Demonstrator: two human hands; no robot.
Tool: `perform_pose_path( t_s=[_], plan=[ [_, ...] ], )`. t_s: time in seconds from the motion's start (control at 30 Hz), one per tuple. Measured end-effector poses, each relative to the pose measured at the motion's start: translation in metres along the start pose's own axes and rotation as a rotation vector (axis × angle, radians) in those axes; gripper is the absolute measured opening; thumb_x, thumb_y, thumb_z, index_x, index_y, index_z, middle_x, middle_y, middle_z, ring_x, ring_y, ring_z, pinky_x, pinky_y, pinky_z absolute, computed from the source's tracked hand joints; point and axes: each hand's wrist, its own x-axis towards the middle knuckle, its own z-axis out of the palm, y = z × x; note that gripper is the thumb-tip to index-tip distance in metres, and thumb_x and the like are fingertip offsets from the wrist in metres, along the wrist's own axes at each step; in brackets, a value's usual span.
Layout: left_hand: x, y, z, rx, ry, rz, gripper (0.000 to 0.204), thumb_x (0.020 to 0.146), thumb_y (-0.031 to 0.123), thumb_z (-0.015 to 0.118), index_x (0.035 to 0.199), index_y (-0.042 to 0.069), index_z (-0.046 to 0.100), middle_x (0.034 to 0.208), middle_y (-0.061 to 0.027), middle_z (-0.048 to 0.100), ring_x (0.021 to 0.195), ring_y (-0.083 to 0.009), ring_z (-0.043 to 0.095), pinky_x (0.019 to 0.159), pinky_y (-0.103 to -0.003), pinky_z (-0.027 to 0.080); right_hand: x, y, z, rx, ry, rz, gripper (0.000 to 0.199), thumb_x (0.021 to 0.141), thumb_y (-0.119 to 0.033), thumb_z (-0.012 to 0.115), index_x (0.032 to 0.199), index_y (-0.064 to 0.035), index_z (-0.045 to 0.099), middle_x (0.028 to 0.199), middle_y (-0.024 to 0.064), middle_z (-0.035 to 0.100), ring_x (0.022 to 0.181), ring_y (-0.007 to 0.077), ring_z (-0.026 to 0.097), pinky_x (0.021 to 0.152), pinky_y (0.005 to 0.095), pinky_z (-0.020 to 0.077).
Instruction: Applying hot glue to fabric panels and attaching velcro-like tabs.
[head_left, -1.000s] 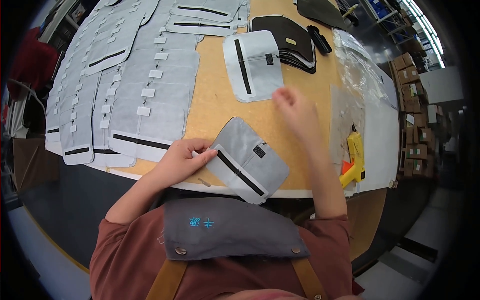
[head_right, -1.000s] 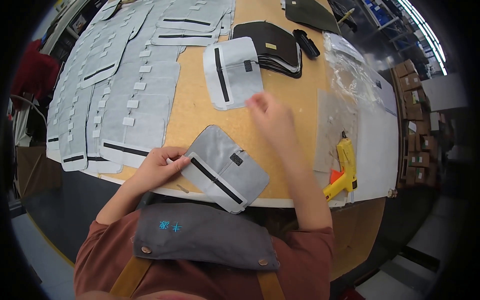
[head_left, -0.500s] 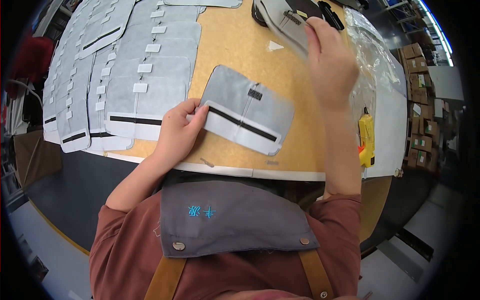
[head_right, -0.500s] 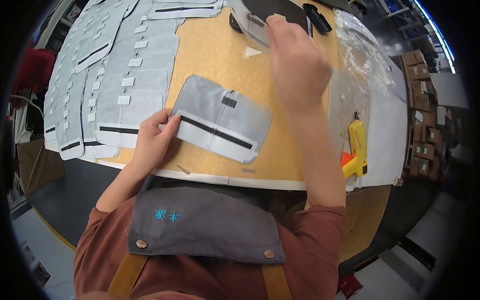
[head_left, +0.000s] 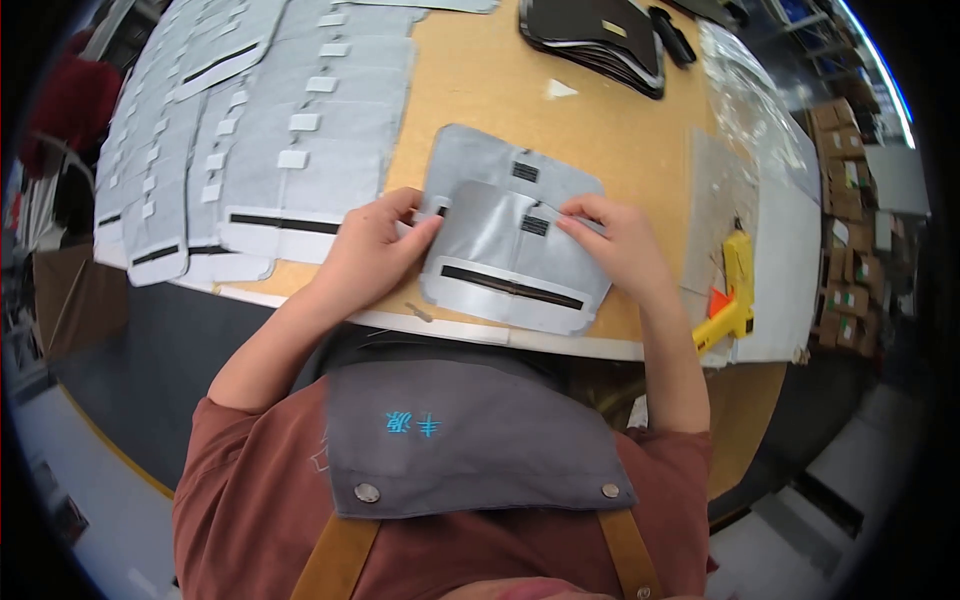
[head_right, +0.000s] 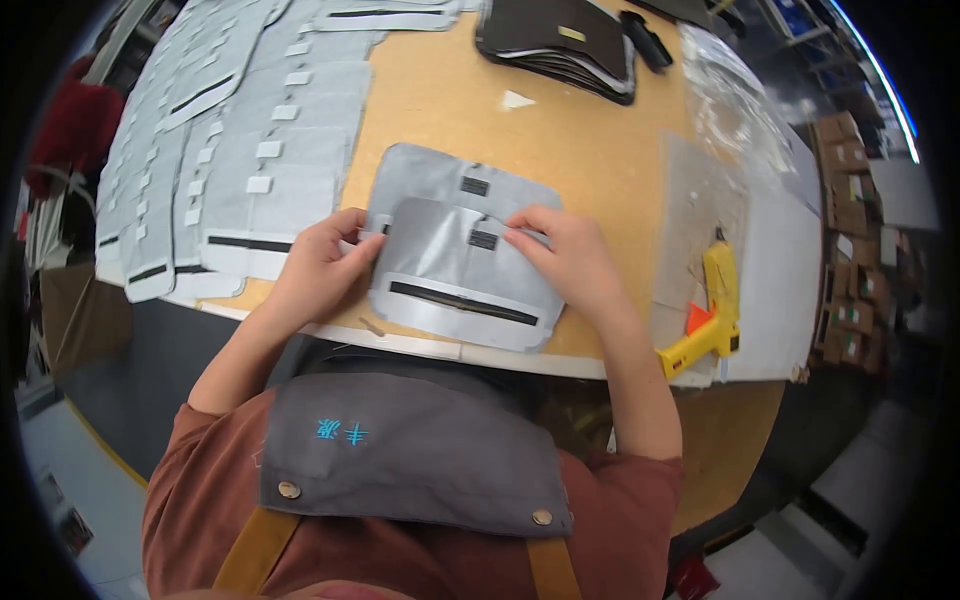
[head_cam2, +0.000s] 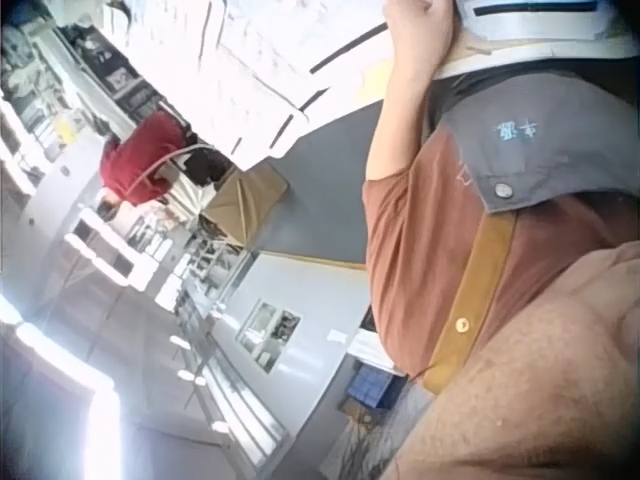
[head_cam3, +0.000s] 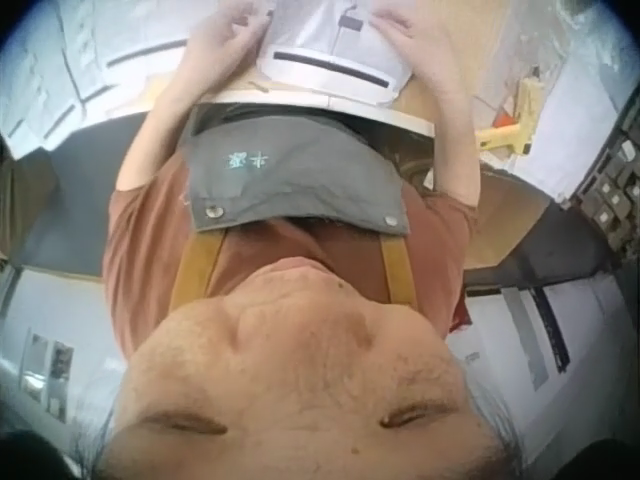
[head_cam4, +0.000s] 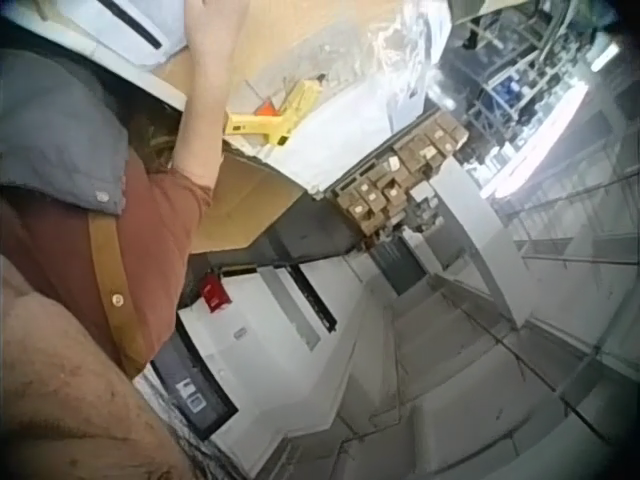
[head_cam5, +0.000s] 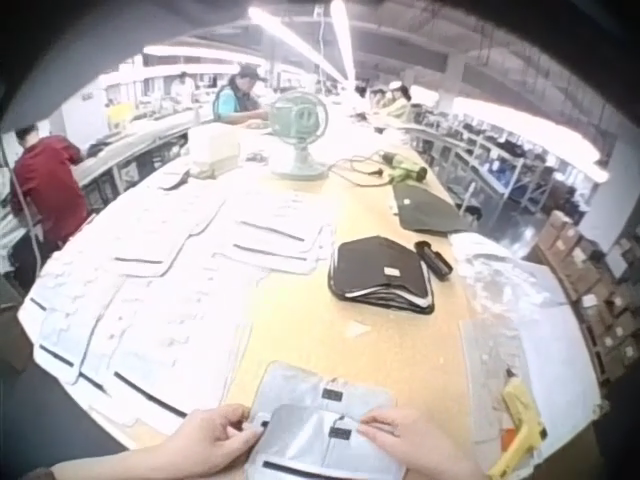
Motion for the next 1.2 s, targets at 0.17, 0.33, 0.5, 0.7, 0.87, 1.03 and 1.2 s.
perform_pose_path(
  t_s=[0.17,0.33,0.5,0.7,0.87,1.03,1.2],
  plan=[
    [-0.016,0.002,-0.028,0.112,0.122,-0.020,0.019,0.095,0.014,0.066,0.108,0.000,0.067,0.088,-0.0072,0.073,0.072,-0.0093,0.063,0.066,-0.025,0.050,-0.002,0.010,0.010,-0.048,0.083,-0.071,0.018,0.089,-0.016,0.070,0.099,-0.0016,0.068,0.092,0.0154,0.071,0.083,0.0306,0.068,0.074,0.0342,0.0518],
    [-0.019,-0.017,-0.080,0.225,0.424,-0.041,0.014,0.097,0.010,0.063,0.107,0.001,0.068,0.088,-0.0045,0.072,0.072,-0.0057,0.063,0.062,-0.023,0.047,-0.008,0.007,0.010,-0.132,0.155,-0.107,0.017,0.089,-0.015,0.070,0.097,-0.0009,0.068,0.092,0.0144,0.071,0.083,0.0299,0.069,0.073,0.0347,0.0519],
    [-0.026,-0.014,-0.057,0.229,0.299,0.037,0.015,0.096,0.008,0.063,0.107,0.001,0.069,0.091,-0.0055,0.073,0.073,-0.0071,0.063,0.062,-0.023,0.048,-0.006,-0.011,0.013,0.003,0.179,-0.075,0.014,0.089,-0.015,0.070,0.093,-0.0009,0.069,0.089,0.0135,0.071,0.078,0.0278,0.067,0.070,0.0331,0.0513],
    [-0.005,0.002,-0.018,0.204,0.115,0.299,0.026,0.089,0.003,0.069,0.115,0.004,0.067,0.110,-0.0114,0.072,0.090,-0.0225,0.072,0.071,-0.029,0.056,0.008,-0.010,0.020,0.008,0.163,-0.095,0.017,0.089,-0.021,0.071,0.094,-0.0047,0.070,0.086,0.0103,0.070,0.071,0.0254,0.065,0.064,0.0323,0.0493],
    [0.004,0.002,-0.007,0.375,0.081,0.452,0.031,0.086,0.002,0.070,0.116,0.006,0.068,0.111,-0.0113,0.072,0.088,-0.0244,0.072,0.068,-0.030,0.057,0.015,-0.007,0.024,-0.101,0.164,-0.027,0.016,0.088,-0.020,0.071,0.093,-0.0045,0.070,0.085,0.0089,0.070,0.068,0.0214,0.063,0.061,0.0309,0.0473],
    [0.006,0.004,0.002,0.522,0.013,0.721,0.039,0.076,0.004,0.073,0.114,0.013,0.071,0.121,-0.0016,0.070,0.066,-0.0154,0.064,0.058,-0.028,0.054,0.018,-0.004,0.022,-0.138,0.216,-0.035,0.015,0.085,-0.022,0.072,0.088,-0.0072,0.070,0.079,0.0084,0.069,0.064,0.0261,0.062,0.060,0.0345,0.0485],
    [0.002,-0.008,0.006,0.659,-0.122,0.777,0.032,0.082,0.013,0.070,0.113,0.014,0.071,0.125,-0.0004,0.069,0.059,-0.0130,0.058,0.052,-0.027,0.049,0.023,-0.004,0.007,-0.369,0.297,-0.261,0.022,0.083,-0.022,0.074,0.101,-0.0098,0.068,0.101,0.0070,0.067,0.094,0.0285,0.062,0.080,0.0386,0.0496]
  ],
)
